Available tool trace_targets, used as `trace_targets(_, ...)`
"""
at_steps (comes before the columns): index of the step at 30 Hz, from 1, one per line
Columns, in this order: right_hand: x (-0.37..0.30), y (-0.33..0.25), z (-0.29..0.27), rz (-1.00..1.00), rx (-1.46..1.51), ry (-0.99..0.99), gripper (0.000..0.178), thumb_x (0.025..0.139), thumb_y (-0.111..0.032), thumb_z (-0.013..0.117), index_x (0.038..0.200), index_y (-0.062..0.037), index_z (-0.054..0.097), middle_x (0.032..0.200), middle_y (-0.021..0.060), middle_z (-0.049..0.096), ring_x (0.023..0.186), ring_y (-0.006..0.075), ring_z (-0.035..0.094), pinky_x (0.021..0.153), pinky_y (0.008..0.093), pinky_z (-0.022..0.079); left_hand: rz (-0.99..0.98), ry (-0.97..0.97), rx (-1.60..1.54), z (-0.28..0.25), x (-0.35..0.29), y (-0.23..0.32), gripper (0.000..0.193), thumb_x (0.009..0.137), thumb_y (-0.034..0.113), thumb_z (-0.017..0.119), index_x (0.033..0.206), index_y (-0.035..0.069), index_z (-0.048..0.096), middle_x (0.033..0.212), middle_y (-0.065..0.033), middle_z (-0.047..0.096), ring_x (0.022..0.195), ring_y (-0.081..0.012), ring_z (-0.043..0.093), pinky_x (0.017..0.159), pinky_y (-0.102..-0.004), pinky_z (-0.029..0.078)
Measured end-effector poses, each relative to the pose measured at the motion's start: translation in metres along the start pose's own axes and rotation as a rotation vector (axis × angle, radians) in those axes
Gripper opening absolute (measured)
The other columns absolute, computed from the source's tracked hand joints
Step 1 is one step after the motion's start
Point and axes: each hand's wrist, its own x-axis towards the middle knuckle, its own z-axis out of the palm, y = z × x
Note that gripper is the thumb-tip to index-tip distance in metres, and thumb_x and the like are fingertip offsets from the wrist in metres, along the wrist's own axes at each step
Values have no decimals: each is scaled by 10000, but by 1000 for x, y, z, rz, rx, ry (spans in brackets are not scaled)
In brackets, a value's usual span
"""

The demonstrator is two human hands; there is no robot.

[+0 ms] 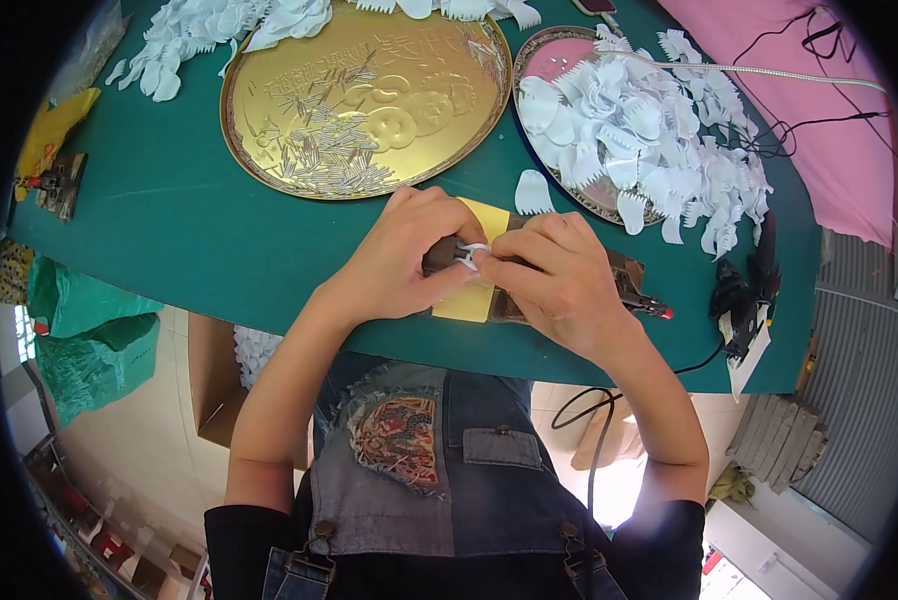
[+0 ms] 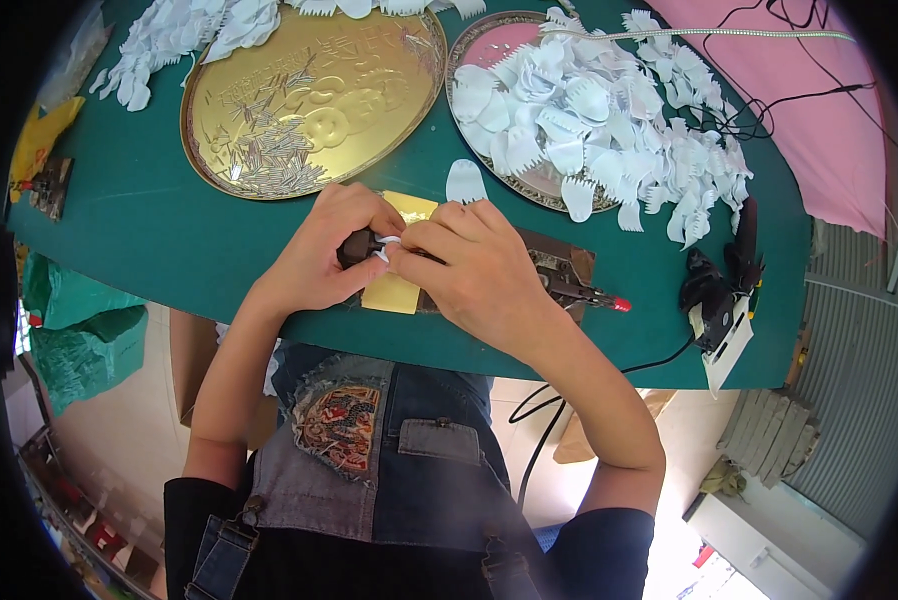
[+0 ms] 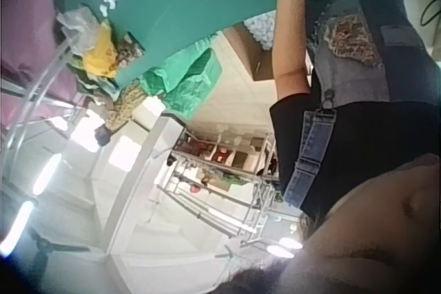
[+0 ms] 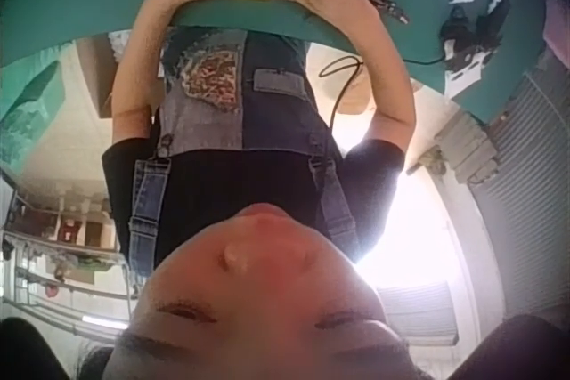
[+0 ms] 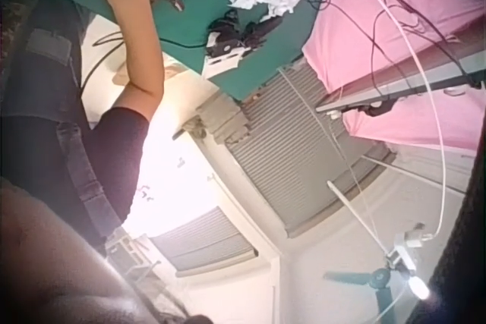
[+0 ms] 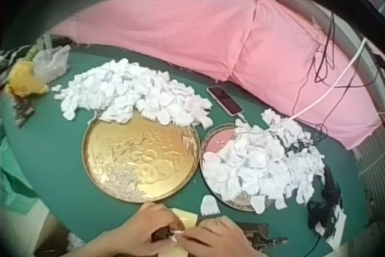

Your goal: The person picks up a white plastic piece and a metal pin, fits the pin into the plastic piece, and joins them using a manual press. This process is repeated multiple times, with the person occasionally reaching for more pins from a gold tray and plastic pieces from a silver tray.

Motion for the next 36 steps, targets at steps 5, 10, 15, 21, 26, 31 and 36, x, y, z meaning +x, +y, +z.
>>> trace_targets(5, -4, 3, 5, -30, 3, 32, 254, 728, -100, 705, 981, -96, 696, 992, -17, 645, 912, 175, 577, 753, 329, 432, -7, -19, 3, -1, 0, 0, 231, 761, 43, 690, 976, 77, 610, 1017, -27, 653, 956, -227, 560, 914, -352, 345)
trace_targets(10, -4, 4, 6, -44, 10, 43, 255, 722, -101, 703, 977, -97, 696, 981, -15, 641, 911, 173, 574, 744, 323, 431, 0, -29, 5, -2, 0, 1, 233, 761, 42, 684, 980, 72, 609, 1029, -30, 647, 963, -226, 558, 916, -352, 341)
trace_targets(15, 3, 3, 0, -1, 75, -6, 210, 736, -95, 700, 946, -102, 690, 949, -7, 626, 901, 188, 566, 750, 327, 422, 34, 6, 5, 0, 2, -1, 207, 783, 110, 718, 966, 100, 622, 918, -7, 620, 914, -200, 555, 849, -343, 332)
trace_targets(21, 9, 1, -8, 37, 66, -50, 204, 746, -104, 707, 949, -116, 701, 914, -11, 614, 890, 195, 563, 772, 334, 422, 52, 27, -6, -1, 2, 0, 214, 787, 124, 741, 959, 96, 617, 884, -16, 599, 886, -208, 545, 844, -344, 334)
trace_targets(26, -4, -4, 5, 76, 13, 46, 200, 762, -110, 720, 961, -123, 708, 915, -20, 623, 898, 184, 576, 778, 337, 427, 54, 58, -1, 3, 2, -1, 223, 782, 123, 751, 959, 98, 617, 876, -13, 598, 862, -211, 543, 844, -344, 339)
trace_targets(31, -6, -7, 7, 98, -28, 75, 211, 762, -98, 733, 970, -129, 717, 908, -27, 630, 896, 173, 590, 780, 339, 431, 21, -4, 28, -1, 1, -1, 288, 742, 83, 719, 1010, 81, 613, 1044, -34, 669, 957, -240, 577, 921, -350, 369)
trace_targets(36, -8, -5, 12, 99, 3, 155, 265, 735, -76, 762, 993, -130, 731, 906, -25, 649, 861, 181, 596, 758, 346, 432, -3, -8, 17, -1, 1, 1, 271, 761, 82, 726, 1017, 97, 638, 1049, -14, 677, 974, -220, 587, 925, -340, 370)
